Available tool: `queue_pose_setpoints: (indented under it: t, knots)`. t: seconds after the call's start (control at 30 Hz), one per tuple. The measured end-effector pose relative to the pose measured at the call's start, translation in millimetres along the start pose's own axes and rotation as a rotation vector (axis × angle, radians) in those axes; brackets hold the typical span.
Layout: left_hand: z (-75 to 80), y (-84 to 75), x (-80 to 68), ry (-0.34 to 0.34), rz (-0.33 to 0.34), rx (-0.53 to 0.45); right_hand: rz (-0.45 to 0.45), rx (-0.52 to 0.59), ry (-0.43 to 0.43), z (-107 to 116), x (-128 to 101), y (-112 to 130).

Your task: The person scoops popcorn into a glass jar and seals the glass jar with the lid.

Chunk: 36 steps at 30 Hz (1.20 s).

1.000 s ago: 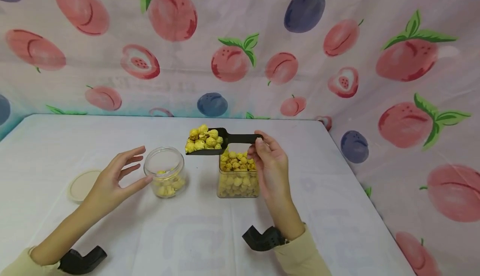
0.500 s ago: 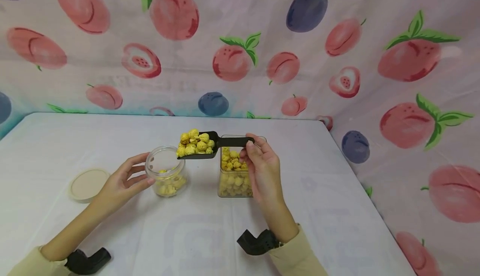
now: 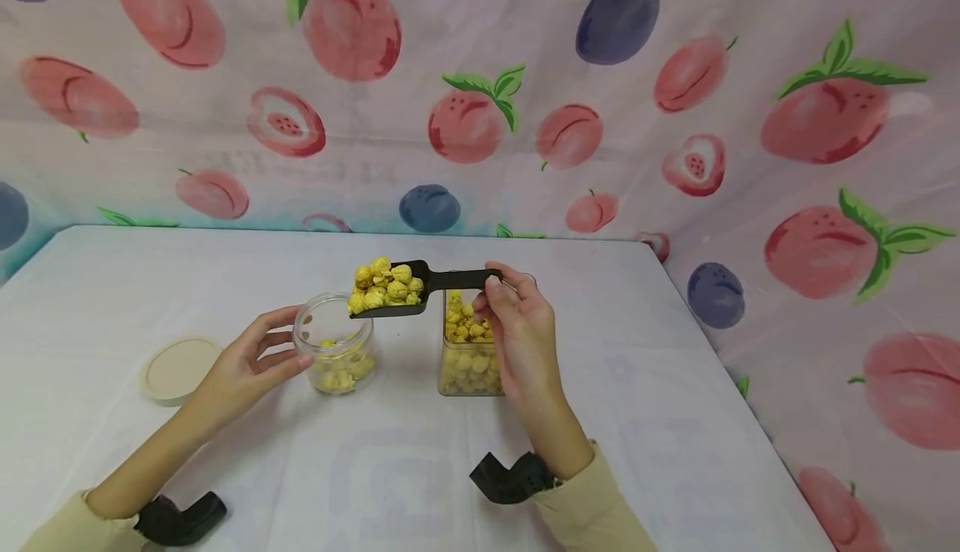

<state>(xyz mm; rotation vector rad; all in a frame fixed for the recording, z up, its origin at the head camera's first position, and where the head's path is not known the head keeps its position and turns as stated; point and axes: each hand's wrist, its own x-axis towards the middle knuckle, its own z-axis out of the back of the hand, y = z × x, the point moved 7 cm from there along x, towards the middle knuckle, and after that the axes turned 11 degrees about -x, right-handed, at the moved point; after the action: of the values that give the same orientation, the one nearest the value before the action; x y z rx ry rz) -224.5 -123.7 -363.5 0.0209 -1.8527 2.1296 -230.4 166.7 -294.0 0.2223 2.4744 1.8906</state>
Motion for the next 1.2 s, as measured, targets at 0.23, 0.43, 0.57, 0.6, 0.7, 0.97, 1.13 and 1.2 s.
queue_pose_setpoints:
  t: [0.23, 0.43, 0.57, 0.6, 0.7, 0.97, 1.13, 1.2]
  knots:
    - [1.2, 1.3, 1.4, 0.009, 0.032, -0.011, 0.024, -0.061, -0.007, -6, 1, 2]
    - [1.0, 1.6, 2.4, 0.019, 0.046, -0.015, 0.039, -0.153, -0.005, -11, 2, 3]
    - [0.5, 2.5, 2.7, 0.028, 0.055, -0.014, 0.046, -0.212, -0.012, -11, 1, 2]
    - [0.5, 2.6, 2.8, 0.029, 0.057, -0.012, 0.049, -0.226, -0.014, -12, 1, 1]
    - [0.6, 3.4, 3.0, 0.029, 0.068, -0.004, 0.060, -0.266, -0.020, -12, 1, 0]
    - [2.0, 4.6, 3.0, 0.021, 0.080, -0.001, 0.060, -0.411, -0.028, -15, 0, -2]
    - [2.7, 5.1, 2.8, 0.021, 0.080, -0.004, 0.053, -0.450, -0.012, -18, -1, -3]
    - [3.1, 5.1, 2.7, 0.020, 0.082, -0.003, 0.051, -0.455, -0.007, -19, -1, -4]
